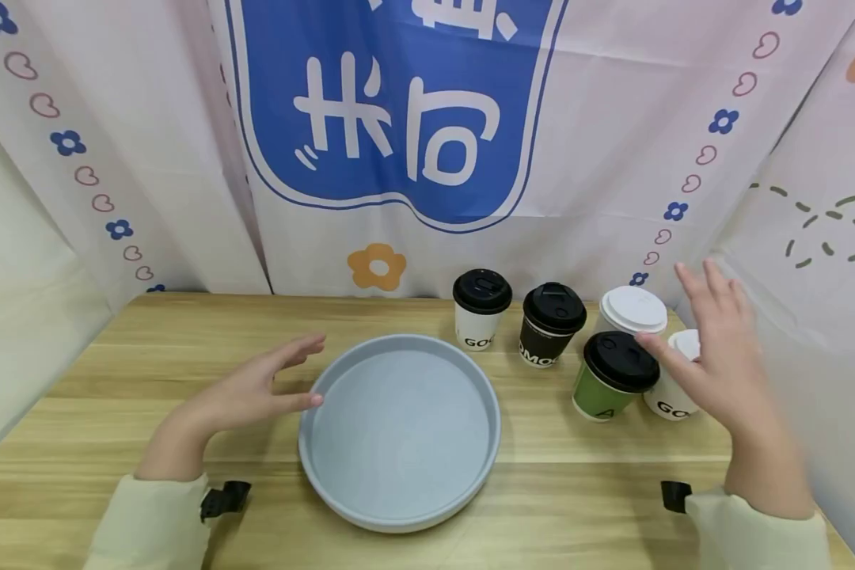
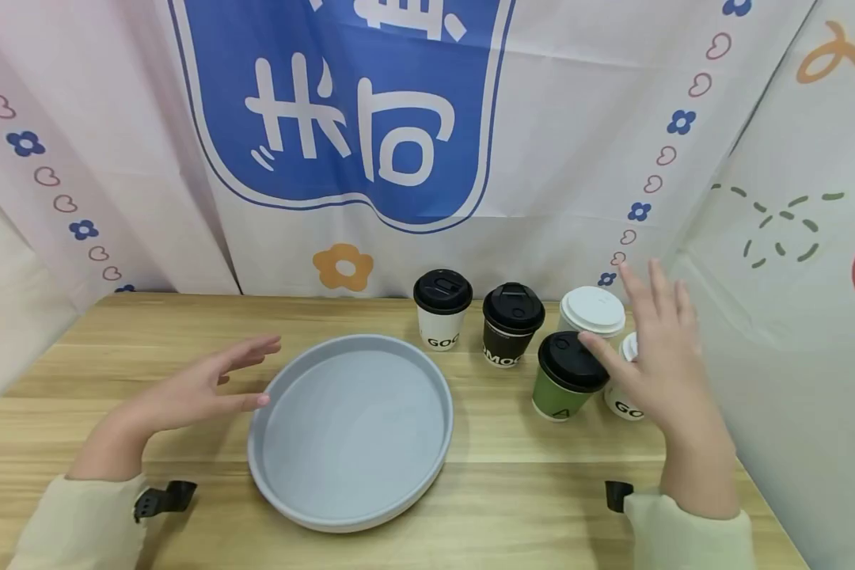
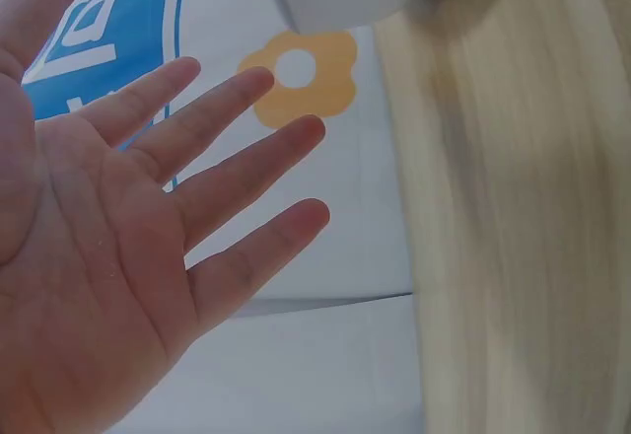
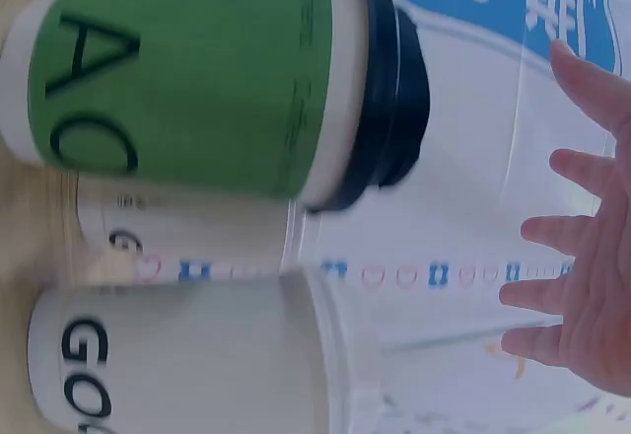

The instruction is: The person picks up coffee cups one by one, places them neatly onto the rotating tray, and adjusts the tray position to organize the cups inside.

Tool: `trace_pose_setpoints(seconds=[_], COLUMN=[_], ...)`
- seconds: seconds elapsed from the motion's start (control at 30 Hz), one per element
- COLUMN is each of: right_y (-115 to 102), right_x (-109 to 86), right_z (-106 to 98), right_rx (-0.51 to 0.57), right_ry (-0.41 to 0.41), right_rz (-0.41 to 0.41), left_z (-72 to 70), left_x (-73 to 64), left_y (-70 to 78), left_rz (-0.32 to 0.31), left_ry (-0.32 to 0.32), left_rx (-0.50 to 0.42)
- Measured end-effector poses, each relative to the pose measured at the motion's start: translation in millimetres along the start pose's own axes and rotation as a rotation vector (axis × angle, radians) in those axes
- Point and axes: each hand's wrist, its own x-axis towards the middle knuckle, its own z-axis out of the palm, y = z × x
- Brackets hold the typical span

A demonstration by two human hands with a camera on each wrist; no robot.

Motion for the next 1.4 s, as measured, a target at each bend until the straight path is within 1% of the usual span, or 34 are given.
trace_pose_setpoints(seconds=[0.13,0.23,0.3,0.37,0.43,0.63,0.83,0.97,1.07,1.2,1.33,1.4], right_y=[19.0,32.1,40.4,48.2,55.8,77.7,96.5,105.2,109.2,115.5,120.2,121.5], right_x=[-3.0,-6.6,-9.0,-12.0,-14.1,-19.2,-24.0,-27.7,-29.8,-32.4,-33.5,-32.9], right_z=[-8.7,-15.7,-19.9,-23.7,-26.1,-27.4,-23.6,-19.4,-15.9,-10.4,-5.3,-2.8], right_rx=[0.051,0.078,0.079,0.079,0.084,0.143,0.156,0.2,0.237,0.281,0.296,0.307], right_ry=[0.02,0.01,-0.007,-0.036,-0.064,-0.139,-0.238,-0.286,-0.304,-0.291,-0.278,-0.281], right_rz=[0.037,0.094,0.139,0.188,0.22,0.268,0.314,0.327,0.335,0.299,0.258,0.263], left_z=[1.0,1.6,2.2,3.0,3.6,4.8,6.7,7.6,7.9,8.4,8.2,7.8], left_x=[1.0,0.1,-0.4,-0.2,-0.2,-0.4,0.6,2.3,3.3,3.2,2.2,1.5], left_y=[-2.0,-2.7,-3.2,-3.9,-4.9,-7.9,-11.8,-14.1,-14.1,-13.8,-14.0,-14.1], left_rz=[-0.031,-0.058,-0.071,-0.067,-0.064,-0.052,-0.017,0.002,0.003,-0.002,-0.001,-0.003], left_ry=[-0.04,-0.075,-0.097,-0.115,-0.128,-0.153,-0.17,-0.187,-0.201,-0.219,-0.232,-0.234], left_rx=[0.02,0.029,0.019,0.011,0.004,-0.005,-0.016,-0.036,-0.055,-0.066,-0.065,-0.064])
